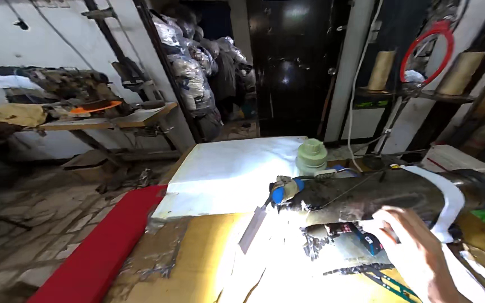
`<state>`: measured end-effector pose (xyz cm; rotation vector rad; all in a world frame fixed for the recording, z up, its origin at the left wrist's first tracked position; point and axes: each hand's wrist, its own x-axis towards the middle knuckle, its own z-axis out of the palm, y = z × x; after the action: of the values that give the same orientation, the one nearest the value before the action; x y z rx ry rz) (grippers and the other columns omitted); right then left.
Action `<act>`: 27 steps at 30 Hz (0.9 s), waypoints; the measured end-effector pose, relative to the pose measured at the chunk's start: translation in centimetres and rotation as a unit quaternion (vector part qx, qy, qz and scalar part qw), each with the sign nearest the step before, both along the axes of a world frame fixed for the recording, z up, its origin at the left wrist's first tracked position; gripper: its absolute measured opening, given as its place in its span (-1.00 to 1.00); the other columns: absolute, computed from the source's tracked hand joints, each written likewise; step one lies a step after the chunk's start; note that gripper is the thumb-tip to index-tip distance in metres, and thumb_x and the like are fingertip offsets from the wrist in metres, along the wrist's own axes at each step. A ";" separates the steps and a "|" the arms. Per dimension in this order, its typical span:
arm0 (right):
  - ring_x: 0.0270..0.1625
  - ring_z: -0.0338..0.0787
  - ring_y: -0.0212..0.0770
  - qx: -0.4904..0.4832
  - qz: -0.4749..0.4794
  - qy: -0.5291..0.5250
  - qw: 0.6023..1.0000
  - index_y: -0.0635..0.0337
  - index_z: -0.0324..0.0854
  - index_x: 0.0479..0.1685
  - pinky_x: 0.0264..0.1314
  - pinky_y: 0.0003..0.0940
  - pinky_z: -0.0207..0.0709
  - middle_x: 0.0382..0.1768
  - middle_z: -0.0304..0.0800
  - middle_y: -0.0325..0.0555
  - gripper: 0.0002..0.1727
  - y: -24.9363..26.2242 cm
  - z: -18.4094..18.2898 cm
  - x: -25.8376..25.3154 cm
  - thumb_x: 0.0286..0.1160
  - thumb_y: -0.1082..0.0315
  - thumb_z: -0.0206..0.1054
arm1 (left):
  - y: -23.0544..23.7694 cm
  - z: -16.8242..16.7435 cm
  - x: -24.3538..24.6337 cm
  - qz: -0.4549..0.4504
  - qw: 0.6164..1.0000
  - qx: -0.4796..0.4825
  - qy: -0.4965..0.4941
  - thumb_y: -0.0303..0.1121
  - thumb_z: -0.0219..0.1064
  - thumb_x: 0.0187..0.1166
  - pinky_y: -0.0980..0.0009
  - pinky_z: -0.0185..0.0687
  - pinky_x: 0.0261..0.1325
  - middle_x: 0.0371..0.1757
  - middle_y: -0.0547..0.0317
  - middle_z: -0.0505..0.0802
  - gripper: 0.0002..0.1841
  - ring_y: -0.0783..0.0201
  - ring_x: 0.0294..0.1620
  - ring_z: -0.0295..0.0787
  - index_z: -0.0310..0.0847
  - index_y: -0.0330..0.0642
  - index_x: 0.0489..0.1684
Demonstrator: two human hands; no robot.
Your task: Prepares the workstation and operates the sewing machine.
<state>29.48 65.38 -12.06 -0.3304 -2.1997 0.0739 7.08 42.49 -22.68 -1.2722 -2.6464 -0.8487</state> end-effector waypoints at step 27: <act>0.20 0.82 0.05 -0.311 -0.014 -0.193 0.931 0.58 0.68 0.13 0.42 -0.20 0.59 0.07 0.83 0.33 -0.51 -7.7 -13.8 -8.5 0.60 0.20 0.30 | -0.9 -2.8 -1.7 -0.070 0.938 0.050 -0.337 -0.33 0.15 0.76 0.44 0.40 0.56 0.43 -0.08 0.74 -0.58 0.27 0.46 0.63 0.53 -0.33 0.51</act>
<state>20.94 57.73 -25.91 -0.7821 -2.5135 0.7587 5.34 41.62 -25.48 -1.3347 -2.9476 -1.6832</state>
